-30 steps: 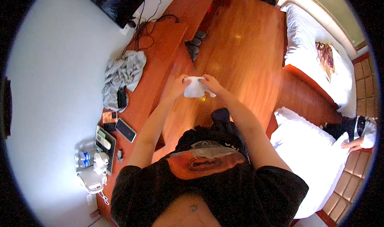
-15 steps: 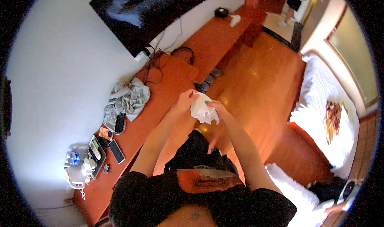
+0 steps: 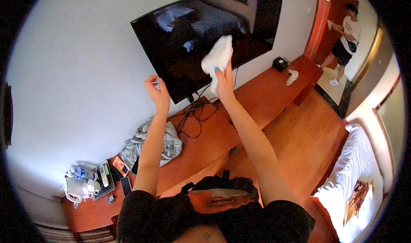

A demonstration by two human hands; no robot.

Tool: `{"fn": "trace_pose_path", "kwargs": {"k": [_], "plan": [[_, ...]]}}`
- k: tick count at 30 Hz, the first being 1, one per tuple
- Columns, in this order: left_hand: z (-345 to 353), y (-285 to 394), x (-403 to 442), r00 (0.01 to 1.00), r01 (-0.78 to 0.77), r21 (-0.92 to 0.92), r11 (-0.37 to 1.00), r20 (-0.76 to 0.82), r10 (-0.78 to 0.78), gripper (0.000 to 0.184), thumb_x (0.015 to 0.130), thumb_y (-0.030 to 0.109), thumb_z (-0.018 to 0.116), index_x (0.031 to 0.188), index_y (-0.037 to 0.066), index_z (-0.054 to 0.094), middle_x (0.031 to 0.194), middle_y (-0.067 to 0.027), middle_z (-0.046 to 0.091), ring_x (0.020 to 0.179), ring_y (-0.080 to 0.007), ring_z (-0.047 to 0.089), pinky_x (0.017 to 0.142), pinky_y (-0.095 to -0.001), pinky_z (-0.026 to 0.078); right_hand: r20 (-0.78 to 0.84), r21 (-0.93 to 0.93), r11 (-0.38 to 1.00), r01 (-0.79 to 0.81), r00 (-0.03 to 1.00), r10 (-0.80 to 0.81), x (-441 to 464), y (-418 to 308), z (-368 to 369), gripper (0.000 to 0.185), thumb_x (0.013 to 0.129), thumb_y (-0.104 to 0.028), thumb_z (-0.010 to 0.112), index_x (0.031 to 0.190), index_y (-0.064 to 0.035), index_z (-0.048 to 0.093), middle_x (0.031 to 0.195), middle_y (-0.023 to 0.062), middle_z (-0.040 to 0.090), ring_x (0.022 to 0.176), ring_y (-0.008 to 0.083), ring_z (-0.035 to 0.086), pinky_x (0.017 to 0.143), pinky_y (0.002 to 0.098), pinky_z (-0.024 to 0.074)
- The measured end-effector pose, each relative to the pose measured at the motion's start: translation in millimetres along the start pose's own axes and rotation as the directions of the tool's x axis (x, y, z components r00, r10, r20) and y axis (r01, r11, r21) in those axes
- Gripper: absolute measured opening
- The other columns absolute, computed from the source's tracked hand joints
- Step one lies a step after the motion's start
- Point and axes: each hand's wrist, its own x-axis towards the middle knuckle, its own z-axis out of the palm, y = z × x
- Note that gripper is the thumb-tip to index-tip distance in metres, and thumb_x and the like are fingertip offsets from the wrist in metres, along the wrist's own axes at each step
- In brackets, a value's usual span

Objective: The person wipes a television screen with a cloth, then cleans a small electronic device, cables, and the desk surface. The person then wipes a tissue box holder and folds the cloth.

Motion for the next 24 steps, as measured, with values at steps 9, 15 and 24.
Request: {"fn": "trace_pose_path", "kwargs": {"k": [9, 15, 24], "plan": [[28.2, 5.3, 86.5, 0.998, -0.026, -0.143, 0.989, -0.062, 0.017, 0.035, 0.092, 0.011, 0.043, 0.124, -0.003, 0.043, 0.114, -0.0164, 0.051, 0.098, -0.0240, 0.051, 0.087, -0.0338, 0.040, 0.553, -0.646, 0.079, 0.759, 0.536, -0.638, 153.6, -2.7, 123.6, 0.059, 0.073, -0.042, 0.059, 0.129, -0.0301, 0.047, 0.141, 0.0126, 0.031, 0.129, 0.0413, 0.026, 0.098, 0.0674, 0.0125], [38.9, 13.1, 92.8, 0.989, 0.011, -0.203, 0.979, -0.144, -0.040, 0.028, 0.094, 0.011, 0.040, 0.113, -0.006, 0.049, 0.107, -0.0157, 0.056, 0.097, -0.0234, 0.053, 0.087, -0.0329, 0.040, 0.608, -0.512, 0.005, 0.859, 0.367, -0.704, 139.7, 11.6, 180.5, 0.059, 0.067, -0.039, 0.067, 0.124, -0.0319, 0.051, 0.134, 0.0069, 0.041, 0.124, 0.0334, 0.034, 0.098, 0.0577, 0.0230], [44.1, 6.8, 88.0, 0.970, 0.017, 0.055, 0.998, -0.244, -0.003, 0.030, 0.095, 0.016, 0.040, 0.115, -0.006, 0.047, 0.108, -0.0170, 0.054, 0.099, -0.0246, 0.051, 0.089, -0.0328, 0.038, 0.504, -0.607, -0.022, 0.795, 0.363, -0.783, 214.7, -14.0, 106.5, 0.028, 0.068, -0.026, 0.060, 0.095, -0.0207, 0.056, 0.088, 0.0033, 0.051, 0.088, 0.0237, 0.049, 0.079, 0.0446, 0.0348]]}}
